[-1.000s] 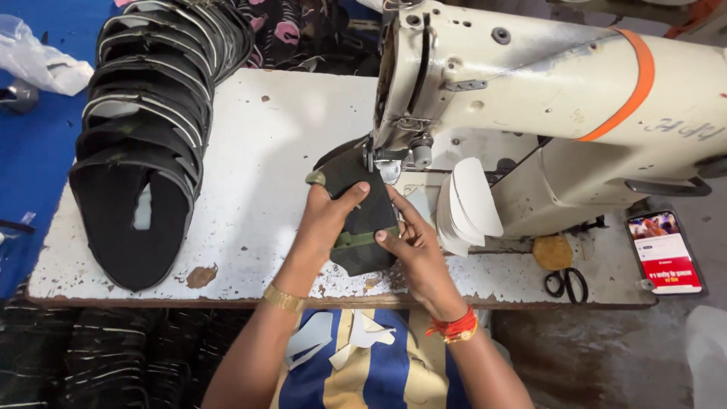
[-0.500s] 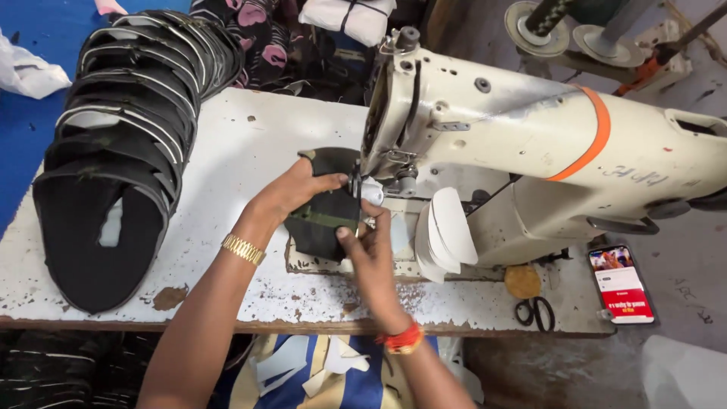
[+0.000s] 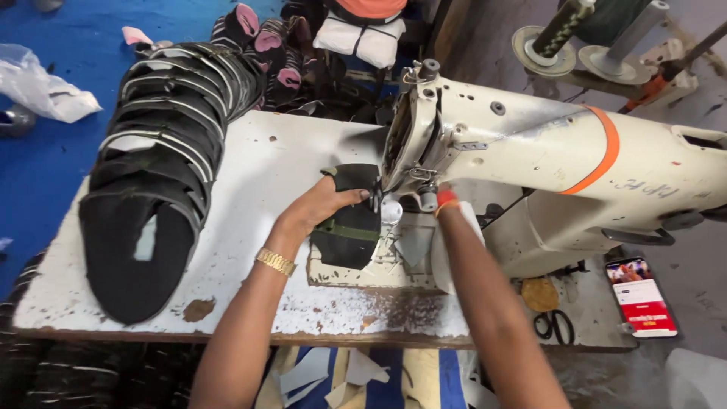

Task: The person uses a sewing machine to stitch white insoles into black sandals. They repeatedly pick up a sandal from a stack, place it under the needle, sew the insole, and then move the finished sandal aside.

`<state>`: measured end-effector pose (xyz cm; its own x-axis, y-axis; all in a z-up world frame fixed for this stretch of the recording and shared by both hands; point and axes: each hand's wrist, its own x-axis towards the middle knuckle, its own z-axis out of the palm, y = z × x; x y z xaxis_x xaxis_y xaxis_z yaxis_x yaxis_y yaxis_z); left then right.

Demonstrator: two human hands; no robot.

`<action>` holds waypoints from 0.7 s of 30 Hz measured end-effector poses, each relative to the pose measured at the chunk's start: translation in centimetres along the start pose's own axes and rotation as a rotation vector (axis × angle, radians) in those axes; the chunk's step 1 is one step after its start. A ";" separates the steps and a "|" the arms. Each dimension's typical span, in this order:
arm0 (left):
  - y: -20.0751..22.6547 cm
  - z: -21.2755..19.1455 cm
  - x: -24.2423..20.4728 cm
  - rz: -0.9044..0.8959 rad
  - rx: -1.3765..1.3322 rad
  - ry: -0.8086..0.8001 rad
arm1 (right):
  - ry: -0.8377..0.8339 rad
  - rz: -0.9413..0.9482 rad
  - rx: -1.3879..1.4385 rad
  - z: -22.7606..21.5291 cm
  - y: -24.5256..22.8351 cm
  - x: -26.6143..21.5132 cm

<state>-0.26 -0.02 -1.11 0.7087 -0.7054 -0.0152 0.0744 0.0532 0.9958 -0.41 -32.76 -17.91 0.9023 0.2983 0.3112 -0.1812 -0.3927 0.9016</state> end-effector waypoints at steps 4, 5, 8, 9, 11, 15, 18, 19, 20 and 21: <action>0.7 -0.3 0.1 0.033 0.011 0.155 | 0.071 0.370 0.732 3.0 3.3 5.6; 0.1 0.1 -0.7 -0.051 -0.078 0.141 | 0.061 0.450 0.920 3.3 3.6 4.8; 0.2 0.5 -4.1 -0.090 0.003 0.260 | 0.027 0.721 1.469 -9.5 9.4 0.7; 0.0 0.9 -4.9 -0.076 0.005 0.261 | 0.047 0.808 1.647 -12.1 10.9 2.1; -1.6 3.0 -8.1 0.452 0.564 0.534 | 0.031 0.970 2.009 -23.0 10.0 -4.1; -1.7 5.3 -10.1 0.292 0.402 0.521 | 0.142 0.729 2.136 -30.2 7.3 -8.4; -1.6 5.9 -10.5 0.437 0.568 0.615 | -0.015 1.127 2.591 -30.3 4.3 -10.0; -0.3 6.4 -10.8 0.474 0.638 0.583 | -0.064 1.191 2.614 -30.6 4.6 -10.2; 0.6 7.3 -11.7 0.494 0.700 0.546 | -0.141 1.264 2.630 -31.2 4.8 -11.3; 1.5 7.6 -11.8 0.489 0.696 0.544 | -0.149 1.268 2.627 -31.7 5.7 -11.0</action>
